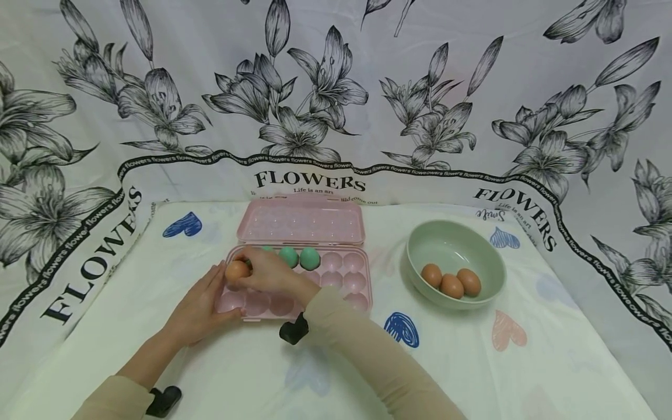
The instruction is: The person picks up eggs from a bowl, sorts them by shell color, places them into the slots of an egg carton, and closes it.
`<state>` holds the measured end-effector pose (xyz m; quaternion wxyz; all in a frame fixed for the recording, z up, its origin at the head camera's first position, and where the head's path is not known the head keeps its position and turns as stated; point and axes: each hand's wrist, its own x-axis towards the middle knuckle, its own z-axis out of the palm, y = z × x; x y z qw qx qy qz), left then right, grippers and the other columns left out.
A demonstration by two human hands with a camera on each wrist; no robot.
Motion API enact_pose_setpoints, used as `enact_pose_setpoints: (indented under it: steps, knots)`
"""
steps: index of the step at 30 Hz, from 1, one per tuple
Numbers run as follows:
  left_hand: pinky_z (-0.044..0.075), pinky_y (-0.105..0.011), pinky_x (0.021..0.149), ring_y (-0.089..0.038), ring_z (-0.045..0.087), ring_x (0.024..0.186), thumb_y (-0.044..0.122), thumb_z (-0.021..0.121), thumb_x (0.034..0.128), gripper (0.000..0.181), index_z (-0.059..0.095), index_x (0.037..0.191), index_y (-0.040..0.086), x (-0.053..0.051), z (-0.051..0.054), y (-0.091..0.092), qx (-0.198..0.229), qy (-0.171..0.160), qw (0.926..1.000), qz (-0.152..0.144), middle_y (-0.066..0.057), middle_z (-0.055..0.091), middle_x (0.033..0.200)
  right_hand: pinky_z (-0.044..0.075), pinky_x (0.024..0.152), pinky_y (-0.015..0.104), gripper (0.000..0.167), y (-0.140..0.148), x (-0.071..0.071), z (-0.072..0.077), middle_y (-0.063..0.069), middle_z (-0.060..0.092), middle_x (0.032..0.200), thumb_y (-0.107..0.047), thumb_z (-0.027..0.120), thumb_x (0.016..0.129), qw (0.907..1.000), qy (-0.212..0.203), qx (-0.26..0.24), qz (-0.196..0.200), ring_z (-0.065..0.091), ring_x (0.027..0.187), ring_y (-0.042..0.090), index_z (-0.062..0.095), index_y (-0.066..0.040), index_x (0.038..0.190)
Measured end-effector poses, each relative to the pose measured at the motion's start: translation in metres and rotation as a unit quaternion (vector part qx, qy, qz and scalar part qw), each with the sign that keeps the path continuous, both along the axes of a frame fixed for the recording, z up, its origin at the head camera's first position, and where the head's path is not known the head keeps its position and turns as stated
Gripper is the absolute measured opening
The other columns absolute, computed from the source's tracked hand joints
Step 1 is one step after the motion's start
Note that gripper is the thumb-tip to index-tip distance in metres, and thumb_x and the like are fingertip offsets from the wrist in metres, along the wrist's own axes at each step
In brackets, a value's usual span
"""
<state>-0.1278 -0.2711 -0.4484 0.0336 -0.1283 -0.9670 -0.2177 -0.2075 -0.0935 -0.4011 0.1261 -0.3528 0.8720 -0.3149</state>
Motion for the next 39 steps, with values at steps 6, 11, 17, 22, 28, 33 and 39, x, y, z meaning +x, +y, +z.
enact_pose_setpoints:
  steps: [6,11,17,22,28,33,39]
  knots:
    - [0.031,-0.061,0.099,-0.045,0.027,0.131,0.054,0.070,0.0730,0.104,0.022,0.143,-0.007,0.000,-0.001,0.000,0.014,0.017,0.9997,-0.008,-0.028,0.027,0.144,0.043,0.075,0.007,0.038,-0.003,0.004,-0.001,-0.014,0.057,0.104,-0.028,0.071,0.081,0.9999,0.015,0.006,0.004,0.053,0.084,-0.002,0.053,-0.023,0.114]
    - [0.030,-0.061,0.101,-0.044,0.026,0.133,0.055,0.069,0.0731,0.104,0.021,0.143,-0.005,0.000,-0.003,0.000,0.009,0.012,0.9999,-0.007,-0.027,0.026,0.146,0.042,0.075,0.007,0.037,-0.005,0.003,-0.006,-0.012,0.058,0.106,-0.027,0.069,0.083,0.9995,0.025,0.021,0.007,0.052,0.085,-0.002,0.052,-0.022,0.114]
    - [0.029,-0.061,0.101,-0.044,0.025,0.133,0.059,0.067,0.0732,0.106,0.018,0.145,-0.004,0.000,-0.001,0.000,0.004,-0.002,1.0000,-0.003,-0.027,0.024,0.146,0.042,0.074,0.008,0.024,-0.005,0.001,-0.010,-0.011,0.060,0.101,-0.024,0.062,0.088,0.9973,0.062,0.039,0.003,0.053,0.084,0.000,0.054,-0.019,0.110]
    - [0.029,-0.061,0.101,-0.044,0.025,0.133,0.058,0.067,0.0732,0.106,0.019,0.144,-0.004,-0.001,-0.002,0.000,0.000,-0.001,1.0000,-0.001,-0.028,0.025,0.146,0.040,0.070,0.007,0.021,-0.004,0.000,-0.010,-0.012,0.059,0.097,-0.023,0.061,0.089,0.9971,0.066,0.038,0.003,0.051,0.080,0.000,0.055,-0.019,0.109]
    - [0.030,-0.062,0.100,-0.045,0.026,0.132,0.056,0.069,0.0730,0.105,0.021,0.143,-0.006,-0.001,-0.001,-0.001,0.001,0.010,0.9999,-0.004,-0.029,0.027,0.145,0.040,0.071,0.005,0.024,-0.003,0.000,-0.008,-0.010,0.060,0.101,-0.022,0.060,0.089,0.9966,0.069,0.039,0.023,0.053,0.083,0.000,0.055,-0.017,0.113]
    - [0.030,-0.062,0.100,-0.046,0.028,0.131,0.054,0.070,0.0724,0.105,0.022,0.143,-0.007,-0.001,0.001,0.000,0.007,0.014,0.9999,-0.004,-0.029,0.027,0.144,0.042,0.081,0.005,0.032,0.003,-0.002,-0.004,-0.007,0.060,0.116,-0.020,0.059,0.090,0.9972,0.050,0.031,0.046,0.058,0.100,0.001,0.054,-0.014,0.122]
    - [0.029,-0.062,0.100,-0.046,0.027,0.131,0.055,0.070,0.0727,0.106,0.020,0.144,-0.006,0.000,0.001,-0.001,0.009,0.006,0.9999,0.000,-0.029,0.026,0.145,0.044,0.086,0.011,0.035,0.021,-0.005,0.009,-0.007,0.058,0.123,-0.020,0.054,0.092,0.9982,0.018,0.020,0.054,0.057,0.108,0.008,0.052,-0.017,0.126]
